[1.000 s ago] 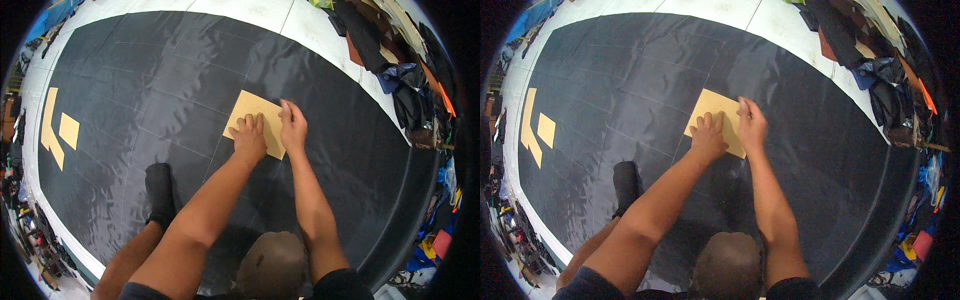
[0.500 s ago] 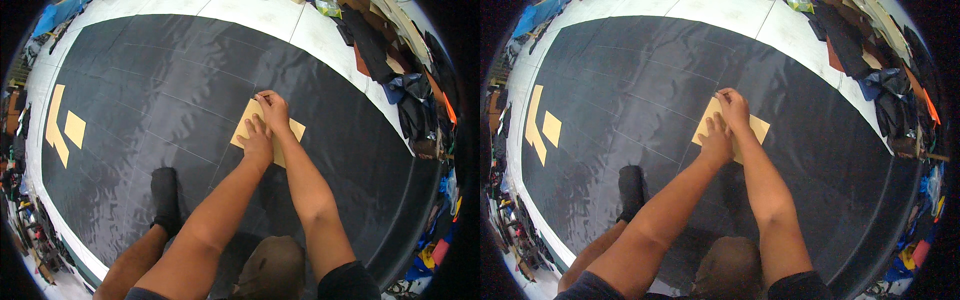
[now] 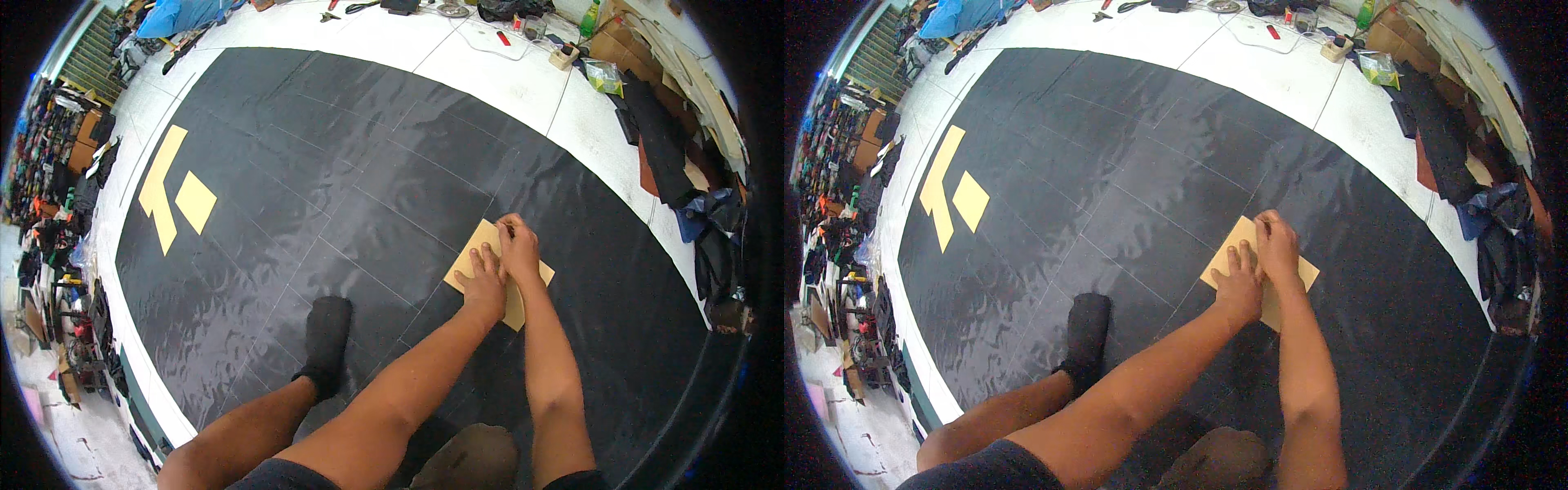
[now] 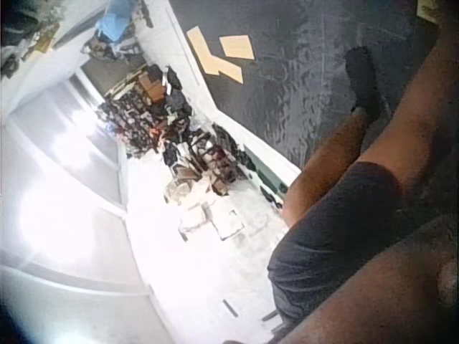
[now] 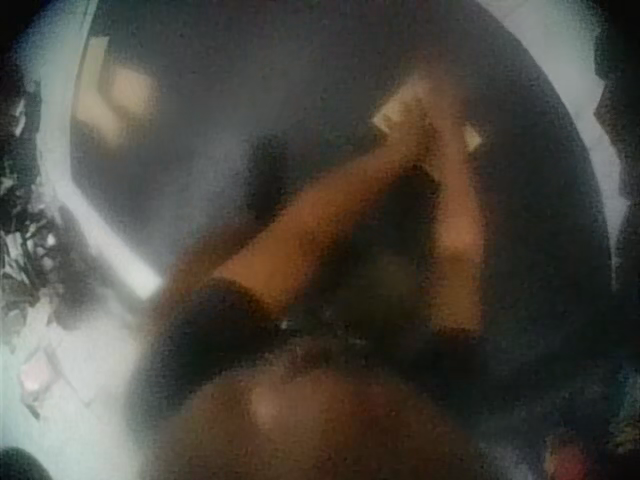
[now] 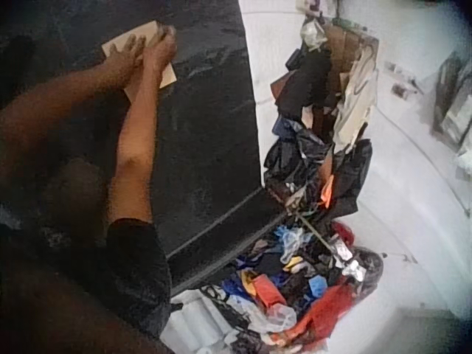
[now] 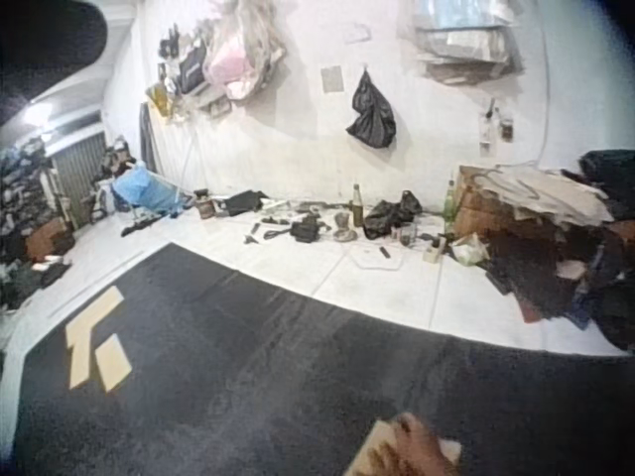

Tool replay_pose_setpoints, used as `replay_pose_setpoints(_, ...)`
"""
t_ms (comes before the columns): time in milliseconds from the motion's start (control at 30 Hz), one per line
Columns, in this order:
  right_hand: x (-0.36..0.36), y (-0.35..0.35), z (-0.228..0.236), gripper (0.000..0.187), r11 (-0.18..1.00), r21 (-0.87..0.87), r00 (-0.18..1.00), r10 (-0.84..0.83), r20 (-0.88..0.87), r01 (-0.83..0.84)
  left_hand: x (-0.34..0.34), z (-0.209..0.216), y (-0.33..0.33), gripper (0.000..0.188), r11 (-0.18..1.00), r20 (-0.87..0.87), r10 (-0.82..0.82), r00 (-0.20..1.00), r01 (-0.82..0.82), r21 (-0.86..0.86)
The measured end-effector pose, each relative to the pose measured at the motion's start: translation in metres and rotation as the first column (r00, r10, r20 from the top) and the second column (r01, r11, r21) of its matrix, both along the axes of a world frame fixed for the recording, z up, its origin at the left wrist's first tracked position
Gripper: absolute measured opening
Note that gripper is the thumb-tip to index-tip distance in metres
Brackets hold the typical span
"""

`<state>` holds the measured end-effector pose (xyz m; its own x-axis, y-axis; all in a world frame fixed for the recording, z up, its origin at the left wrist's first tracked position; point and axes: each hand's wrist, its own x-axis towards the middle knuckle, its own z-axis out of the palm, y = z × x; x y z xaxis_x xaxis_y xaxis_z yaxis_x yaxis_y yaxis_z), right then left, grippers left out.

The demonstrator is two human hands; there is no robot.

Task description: The person kneels on a large black sheet and uses a pencil to mark the edges of several small yellow square pieces placed on the sheet. The person repeatedly positions each square, traces its outline, and moves to the next piece.

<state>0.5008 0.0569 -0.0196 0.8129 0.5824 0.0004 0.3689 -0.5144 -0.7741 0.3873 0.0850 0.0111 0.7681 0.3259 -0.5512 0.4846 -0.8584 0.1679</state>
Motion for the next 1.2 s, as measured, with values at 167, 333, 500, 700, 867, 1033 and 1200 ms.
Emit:
replay_pose_setpoints(167,0.008,-0.057,-0.005,0.017,0.998,-0.008,0.997,-0.061,0.056,0.062,0.005,0.010,0.000,0.102,1.000,-0.005,0.011,1.000,-0.011,0.005)
replay_pose_setpoints(333,0.016,-0.112,0.003,0.018,0.982,-0.090,0.986,-0.166,0.031,0.168,0.002,0.000,-0.005,0.107,0.999,0.013,0.005,1.000,-0.005,0.033)
replay_pose_setpoints(500,0.018,-0.143,-0.006,0.017,0.966,-0.022,0.962,-0.260,-0.085,0.259,0.013,0.020,-0.002,0.104,0.997,-0.111,-0.071,0.991,0.070,-0.018)
replay_pose_setpoints(700,0.009,-0.141,-0.011,0.011,0.935,0.060,0.930,-0.338,-0.142,0.349,0.013,0.017,-0.002,0.106,0.998,-0.117,-0.068,0.991,0.069,0.004)
replay_pose_setpoints(867,0.003,-0.140,-0.008,0.009,0.952,0.016,0.953,-0.304,0.002,0.304,0.012,0.022,-0.001,0.109,0.997,-0.116,-0.075,0.990,0.078,0.015)
replay_pose_setpoints(1033,-0.009,-0.141,0.001,0.010,0.963,-0.221,0.917,-0.055,0.394,0.152,0.011,0.015,-0.001,0.108,0.995,-0.125,-0.091,0.988,0.095,0.023)
replay_pose_setpoints(1200,-0.076,-0.162,0.009,0.012,0.921,-0.391,0.945,0.128,0.301,0.000,0.014,0.013,-0.002,0.107,0.995,-0.116,-0.092,0.989,0.097,0.039)
